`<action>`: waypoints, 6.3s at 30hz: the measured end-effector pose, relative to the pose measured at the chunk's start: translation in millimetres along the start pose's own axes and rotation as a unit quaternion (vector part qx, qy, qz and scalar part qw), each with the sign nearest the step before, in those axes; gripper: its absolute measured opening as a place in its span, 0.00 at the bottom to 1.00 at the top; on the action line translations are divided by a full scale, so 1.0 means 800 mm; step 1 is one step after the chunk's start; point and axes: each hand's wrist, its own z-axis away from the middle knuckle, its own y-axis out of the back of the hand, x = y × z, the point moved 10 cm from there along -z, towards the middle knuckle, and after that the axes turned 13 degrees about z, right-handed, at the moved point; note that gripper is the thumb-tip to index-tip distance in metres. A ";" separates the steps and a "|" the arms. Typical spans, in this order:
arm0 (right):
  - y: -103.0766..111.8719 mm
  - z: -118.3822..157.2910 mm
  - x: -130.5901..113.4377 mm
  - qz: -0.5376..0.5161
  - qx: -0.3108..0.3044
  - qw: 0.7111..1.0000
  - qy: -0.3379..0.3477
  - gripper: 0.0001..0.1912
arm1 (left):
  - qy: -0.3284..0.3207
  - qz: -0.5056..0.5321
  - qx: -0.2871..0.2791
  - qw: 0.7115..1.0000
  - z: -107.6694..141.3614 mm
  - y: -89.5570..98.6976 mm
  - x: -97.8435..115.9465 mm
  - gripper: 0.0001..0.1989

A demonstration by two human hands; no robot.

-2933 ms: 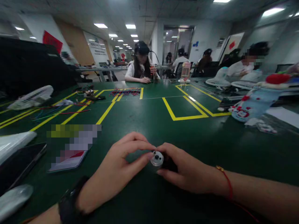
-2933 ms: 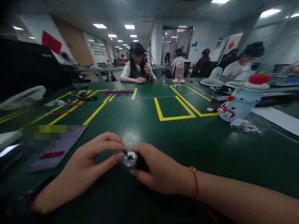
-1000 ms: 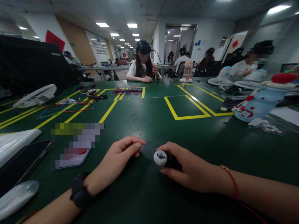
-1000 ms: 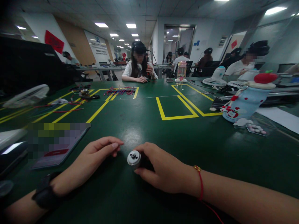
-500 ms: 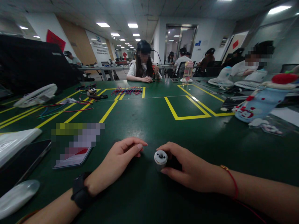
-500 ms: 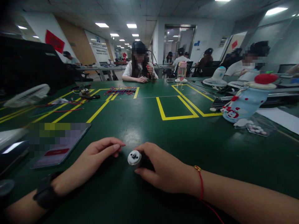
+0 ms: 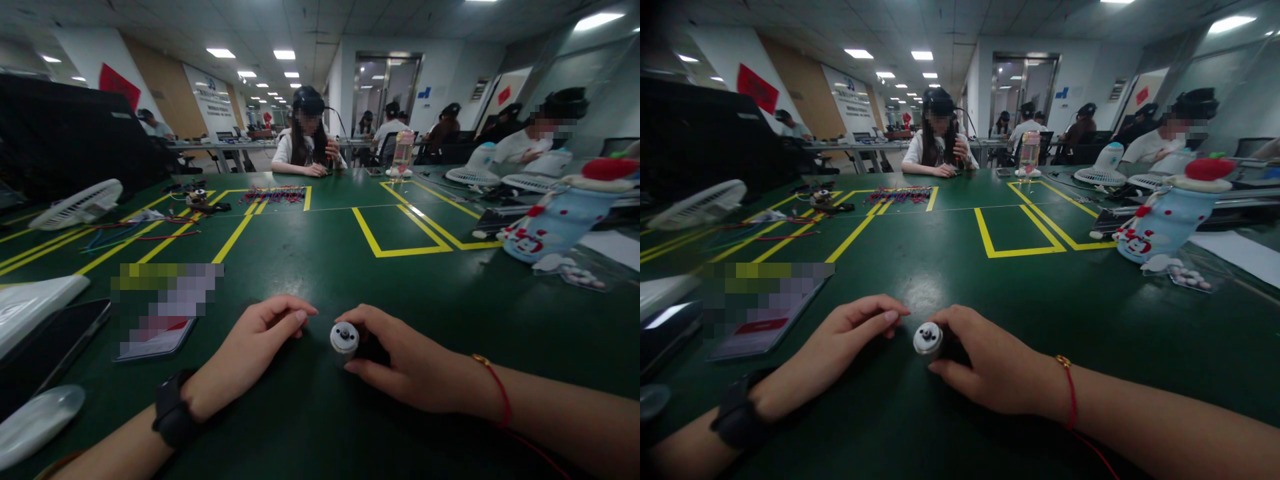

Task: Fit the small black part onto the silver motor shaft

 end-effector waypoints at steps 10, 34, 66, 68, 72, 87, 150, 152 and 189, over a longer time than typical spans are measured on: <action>0.000 -0.001 -0.002 0.010 0.004 1.000 0.005 0.22 | -0.081 -0.043 -0.081 0.993 0.010 -0.038 0.037 0.14; -0.001 0.000 -0.002 0.023 0.001 1.000 0.010 0.20 | -0.068 -0.055 -0.046 0.995 0.008 -0.013 0.022 0.07; 0.001 0.002 0.001 0.022 -0.004 1.000 -0.003 0.21 | 0.013 0.030 0.073 0.997 -0.009 0.035 -0.020 0.11; 0.002 0.002 -0.001 0.023 -0.002 1.000 -0.001 0.21 | 0.008 0.020 0.068 0.997 -0.009 0.033 -0.020 0.11; 0.002 0.002 -0.003 0.022 -0.002 1.000 0.000 0.20 | 0.004 0.000 0.060 0.998 -0.009 0.032 -0.020 0.11; 0.003 0.002 -0.004 0.019 -0.003 1.000 -0.001 0.20 | -0.011 -0.012 0.050 0.999 -0.007 0.028 -0.010 0.13; 0.004 -0.001 -0.004 0.025 0.013 1.000 0.010 0.20 | 0.012 0.206 0.028 0.978 -0.009 0.007 -0.023 0.11; 0.003 0.000 -0.004 0.025 0.011 1.000 0.009 0.21 | 0.013 0.214 0.028 0.976 -0.010 0.007 -0.026 0.11; 0.000 -0.006 0.004 0.032 0.011 0.999 -0.009 0.15 | -0.176 -0.089 -0.043 0.979 0.006 -0.038 0.058 0.09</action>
